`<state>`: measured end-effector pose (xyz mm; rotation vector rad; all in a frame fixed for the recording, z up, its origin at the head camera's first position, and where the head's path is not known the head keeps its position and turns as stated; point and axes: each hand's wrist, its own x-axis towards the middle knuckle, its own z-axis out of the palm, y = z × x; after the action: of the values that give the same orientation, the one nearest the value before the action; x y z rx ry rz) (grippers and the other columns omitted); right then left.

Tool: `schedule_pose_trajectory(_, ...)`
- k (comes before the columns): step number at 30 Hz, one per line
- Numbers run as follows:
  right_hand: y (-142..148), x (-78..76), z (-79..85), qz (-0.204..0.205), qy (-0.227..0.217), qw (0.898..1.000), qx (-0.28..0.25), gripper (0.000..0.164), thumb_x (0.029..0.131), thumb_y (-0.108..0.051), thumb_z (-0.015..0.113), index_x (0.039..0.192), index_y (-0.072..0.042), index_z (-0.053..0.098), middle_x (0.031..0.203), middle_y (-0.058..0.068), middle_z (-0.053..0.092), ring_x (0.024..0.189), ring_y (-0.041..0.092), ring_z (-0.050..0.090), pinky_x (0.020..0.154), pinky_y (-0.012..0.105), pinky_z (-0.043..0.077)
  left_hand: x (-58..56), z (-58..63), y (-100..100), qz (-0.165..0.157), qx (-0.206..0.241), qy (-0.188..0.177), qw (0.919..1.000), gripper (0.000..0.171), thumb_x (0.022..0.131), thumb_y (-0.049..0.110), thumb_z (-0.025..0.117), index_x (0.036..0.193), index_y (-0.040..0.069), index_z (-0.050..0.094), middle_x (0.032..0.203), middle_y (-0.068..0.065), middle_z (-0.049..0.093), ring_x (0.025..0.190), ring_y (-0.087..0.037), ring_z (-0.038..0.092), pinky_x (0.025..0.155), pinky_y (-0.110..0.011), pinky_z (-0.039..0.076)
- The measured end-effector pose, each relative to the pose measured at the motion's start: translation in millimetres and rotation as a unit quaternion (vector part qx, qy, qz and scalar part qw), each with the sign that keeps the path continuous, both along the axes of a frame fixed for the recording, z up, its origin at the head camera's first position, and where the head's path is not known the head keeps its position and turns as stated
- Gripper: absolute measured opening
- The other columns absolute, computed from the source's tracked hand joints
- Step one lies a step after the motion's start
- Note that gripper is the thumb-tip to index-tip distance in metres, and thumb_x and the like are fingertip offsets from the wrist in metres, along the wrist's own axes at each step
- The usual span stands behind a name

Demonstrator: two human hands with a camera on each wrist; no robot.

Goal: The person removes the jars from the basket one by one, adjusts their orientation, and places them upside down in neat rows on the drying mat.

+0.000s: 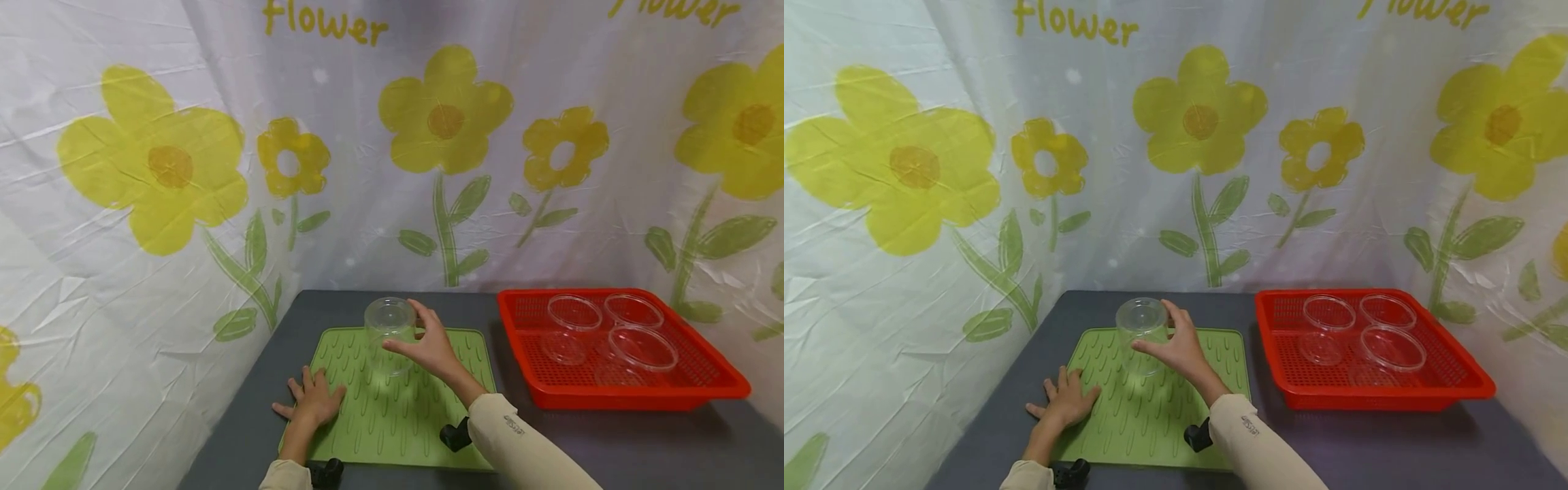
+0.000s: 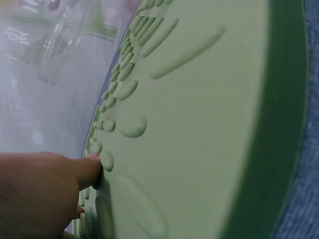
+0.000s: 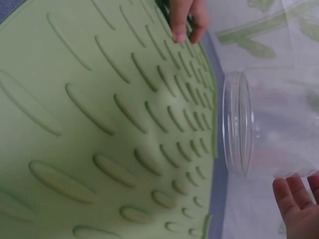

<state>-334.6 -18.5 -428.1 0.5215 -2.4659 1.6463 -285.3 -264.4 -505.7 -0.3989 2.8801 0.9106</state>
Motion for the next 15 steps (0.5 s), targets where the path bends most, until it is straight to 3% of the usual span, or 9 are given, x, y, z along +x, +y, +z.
schedule_pose_trajectory(7,-12.3,-8.3,-8.1,-0.025,-0.001,1.0,0.012,0.095,0.072,-0.047,0.083,0.15,-0.028,0.032,0.133,0.007,0.047,0.117,0.025,0.052,0.09,0.044,0.052,0.5,1.2,1.2,0.013,-0.005,0.017,0.9998,0.081,0.093,0.047,0.058,0.149,-0.001,0.026,0.159,-0.028,0.0,0.142,-0.056,-0.014,0.096,-0.08,-0.021)
schedule_pose_trajectory(15,-37.0,-12.9,-19.9,-0.011,-0.002,1.0,0.019,0.095,0.072,-0.049,0.082,0.15,-0.026,0.033,0.133,0.009,0.048,0.118,0.027,0.053,0.086,0.045,0.053,3.9,-0.3,1.7,0.025,-0.013,0.017,0.9995,0.081,0.091,0.047,0.061,0.148,-0.001,0.03,0.159,-0.027,0.003,0.142,-0.056,-0.012,0.097,-0.081,-0.019)
